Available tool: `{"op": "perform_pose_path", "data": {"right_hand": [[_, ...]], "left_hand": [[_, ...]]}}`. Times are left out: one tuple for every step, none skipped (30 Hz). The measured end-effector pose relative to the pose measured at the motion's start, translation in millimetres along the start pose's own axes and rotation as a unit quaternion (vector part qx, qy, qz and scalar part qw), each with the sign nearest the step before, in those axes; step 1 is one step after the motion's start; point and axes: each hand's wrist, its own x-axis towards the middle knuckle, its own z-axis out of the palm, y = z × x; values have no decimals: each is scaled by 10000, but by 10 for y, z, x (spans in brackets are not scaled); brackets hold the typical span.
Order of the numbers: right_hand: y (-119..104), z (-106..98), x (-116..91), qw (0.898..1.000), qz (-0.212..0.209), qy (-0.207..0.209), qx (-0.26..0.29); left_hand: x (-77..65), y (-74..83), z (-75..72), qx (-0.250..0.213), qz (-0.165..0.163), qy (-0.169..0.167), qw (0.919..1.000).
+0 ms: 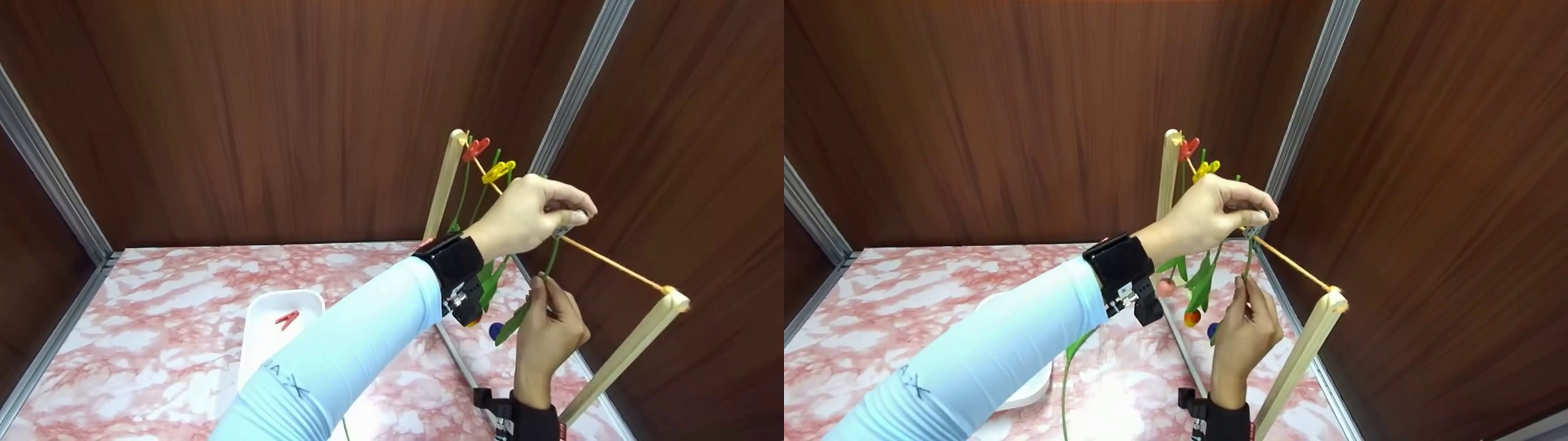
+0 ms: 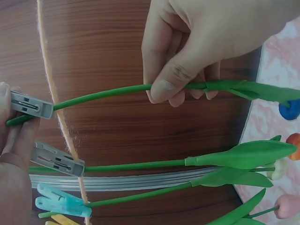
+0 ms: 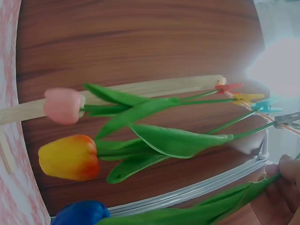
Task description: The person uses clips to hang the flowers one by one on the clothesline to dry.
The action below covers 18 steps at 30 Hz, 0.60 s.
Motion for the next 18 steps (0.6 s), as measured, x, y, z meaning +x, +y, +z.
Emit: {"op": "perform_pose_path", "data": {"right_hand": [[-1, 9, 0, 10000, 17, -16, -6], [-1, 18, 1, 10000, 40, -23, -7], [-1, 29, 3, 10000, 65, -11, 0], [2, 29, 9, 10000, 65, -24, -22], [5, 31, 15, 10000, 72, -27, -44], [9, 35, 21, 9999, 82, -17, -75], [14, 39, 25, 9999, 98, -21, -89], [16, 43, 28, 9999, 112, -25, -106], [20, 48, 30, 9998, 129, -28, -130], [24, 53, 31, 9998, 155, -30, -147], [26, 57, 30, 9997, 176, -27, -149], [26, 59, 30, 9997, 198, -18, -157], [28, 59, 30, 9997, 203, -30, -161], [29, 58, 29, 9997, 215, -30, -149], [30, 58, 29, 9996, 233, -22, -138], [29, 55, 30, 9996, 231, -23, -138], [29, 53, 30, 9996, 251, -11, -109], [28, 52, 33, 9996, 274, -5, -91]], "left_hand": [[-3, -7, -1, 68, -30, -11, 10000], [-5, -14, -1, 138, -57, -32, 9999], [-7, -19, -2, 204, -79, -58, 9997], [-7, -15, -1, 272, -104, -85, 9995], [-6, -12, -1, 342, -142, -126, 9992], [-4, -7, -5, 394, -167, -159, 9990], [-2, -4, -10, 457, -196, -184, 9986], [2, 0, -15, 501, -233, -207, 9983], [5, 4, -20, 532, -269, -229, 9980], [9, 7, -23, 574, -303, -256, 9976], [12, 8, -25, 599, -321, -279, 9973], [13, 8, -25, 615, -341, -298, 9971], [15, 7, -22, 615, -351, -312, 9970], [16, 4, -18, 606, -370, -327, 9969], [16, 0, -15, 593, -374, -338, 9970], [17, -7, -11, 563, -352, -347, 9972], [19, -16, -7, 505, -297, -343, 9977], [20, -26, -5, 465, -233, -342, 9981]]}}
